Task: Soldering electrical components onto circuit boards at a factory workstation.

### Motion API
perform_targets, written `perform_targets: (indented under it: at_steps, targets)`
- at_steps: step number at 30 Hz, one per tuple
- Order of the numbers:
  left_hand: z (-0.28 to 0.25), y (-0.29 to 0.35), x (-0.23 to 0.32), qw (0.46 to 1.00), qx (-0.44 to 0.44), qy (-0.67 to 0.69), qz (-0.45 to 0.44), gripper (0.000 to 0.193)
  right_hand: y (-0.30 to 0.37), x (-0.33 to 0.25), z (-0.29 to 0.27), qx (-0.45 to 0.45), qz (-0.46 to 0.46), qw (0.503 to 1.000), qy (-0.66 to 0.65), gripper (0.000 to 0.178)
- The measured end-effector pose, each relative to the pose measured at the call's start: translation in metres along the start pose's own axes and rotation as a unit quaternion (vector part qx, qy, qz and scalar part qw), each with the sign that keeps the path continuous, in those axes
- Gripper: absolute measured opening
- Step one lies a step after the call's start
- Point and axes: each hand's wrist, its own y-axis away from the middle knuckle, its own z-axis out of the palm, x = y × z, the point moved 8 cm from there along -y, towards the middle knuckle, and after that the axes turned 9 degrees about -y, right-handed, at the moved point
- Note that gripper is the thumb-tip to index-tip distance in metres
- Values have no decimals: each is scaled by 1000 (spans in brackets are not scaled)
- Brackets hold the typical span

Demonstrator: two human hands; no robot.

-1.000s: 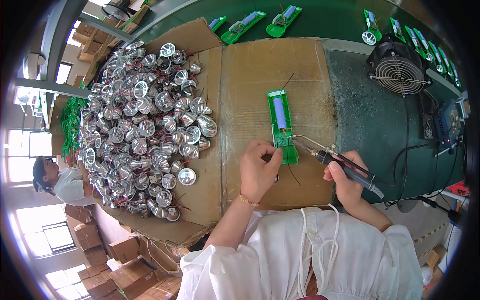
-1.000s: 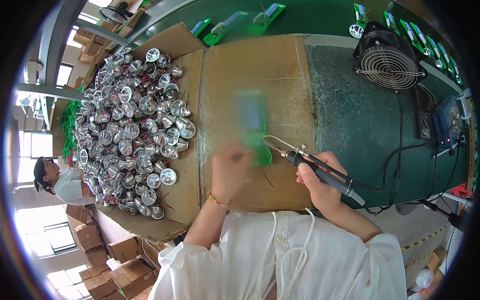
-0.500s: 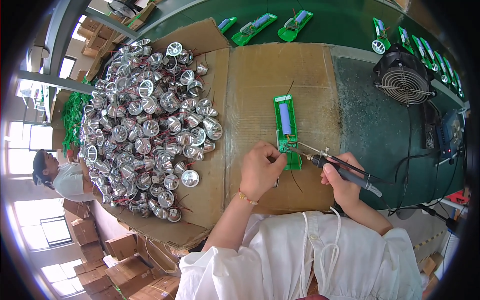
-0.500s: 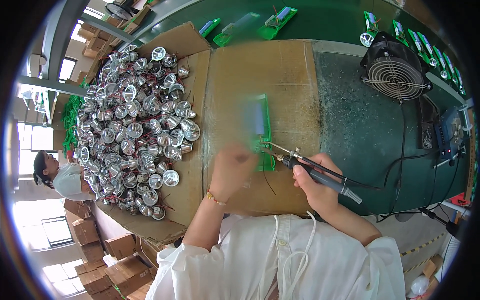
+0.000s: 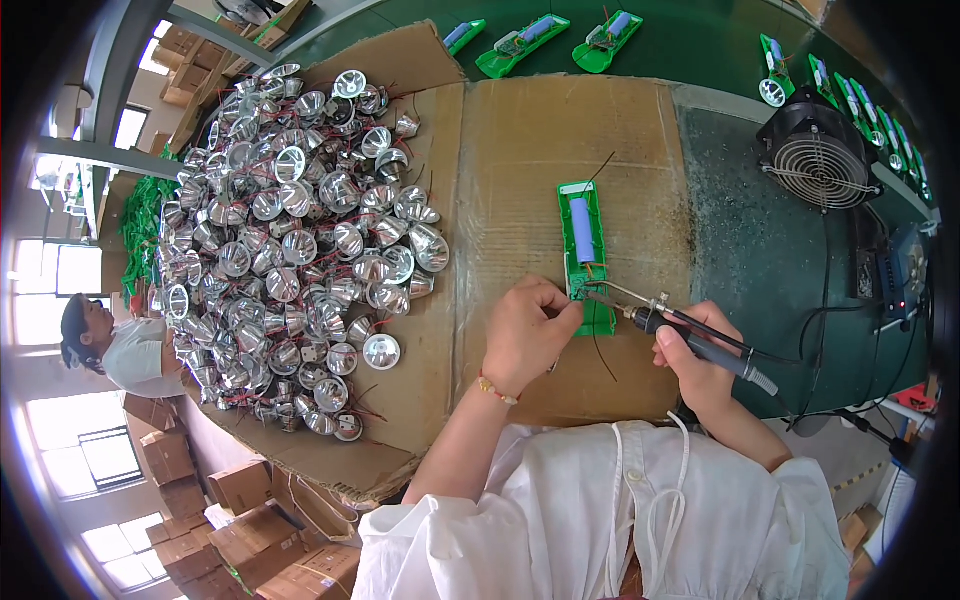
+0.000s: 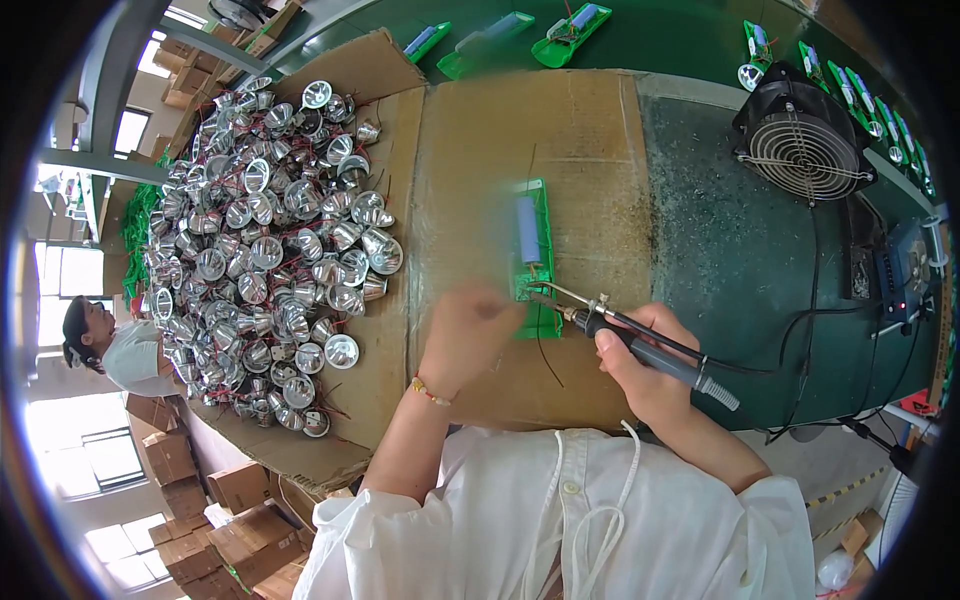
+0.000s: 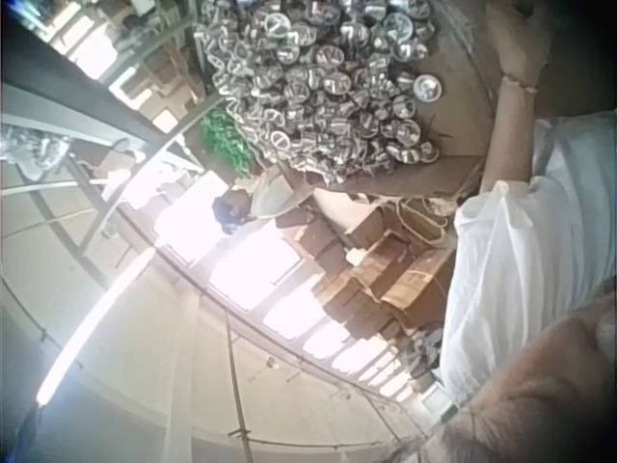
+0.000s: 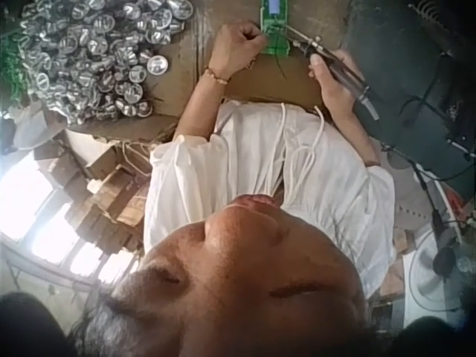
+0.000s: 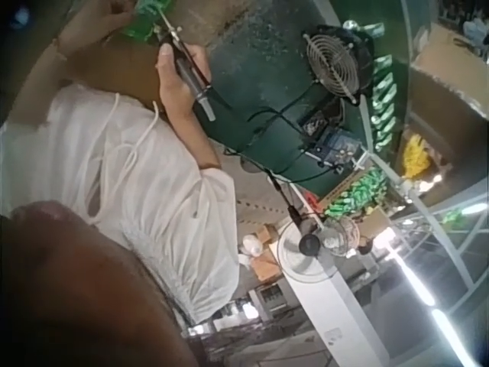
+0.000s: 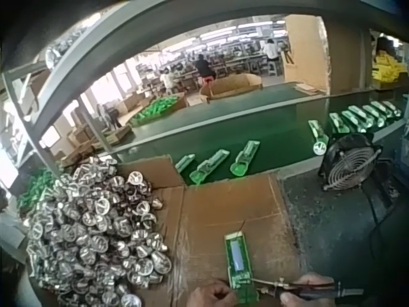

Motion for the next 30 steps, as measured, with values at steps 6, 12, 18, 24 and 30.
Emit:
perform_targets:
  at_steps: [6, 12, 18, 24, 30]
  targets:
    - [-2, 0, 3, 999, 21, -11, 26, 16, 2, 2, -3, 17, 17, 1000, 1, 16]
    - [-1, -1, 1, 999, 14, -16, 36, 17, 7, -6, -9, 18, -19, 1000, -14, 16]
    - [0, -1, -1, 999, 6, 15, 28, 17, 10, -2, -10, -2, -6, 1000, 3, 16]
    - [0, -1, 0, 1000, 1, 18, 24, 17, 11, 3, -11, 8, -4, 1000, -7, 16]
    - [-1, -1, 0, 1000, -3, 16, 26, 18, 12, -7, -21, 24, -63, 998, -16, 15]
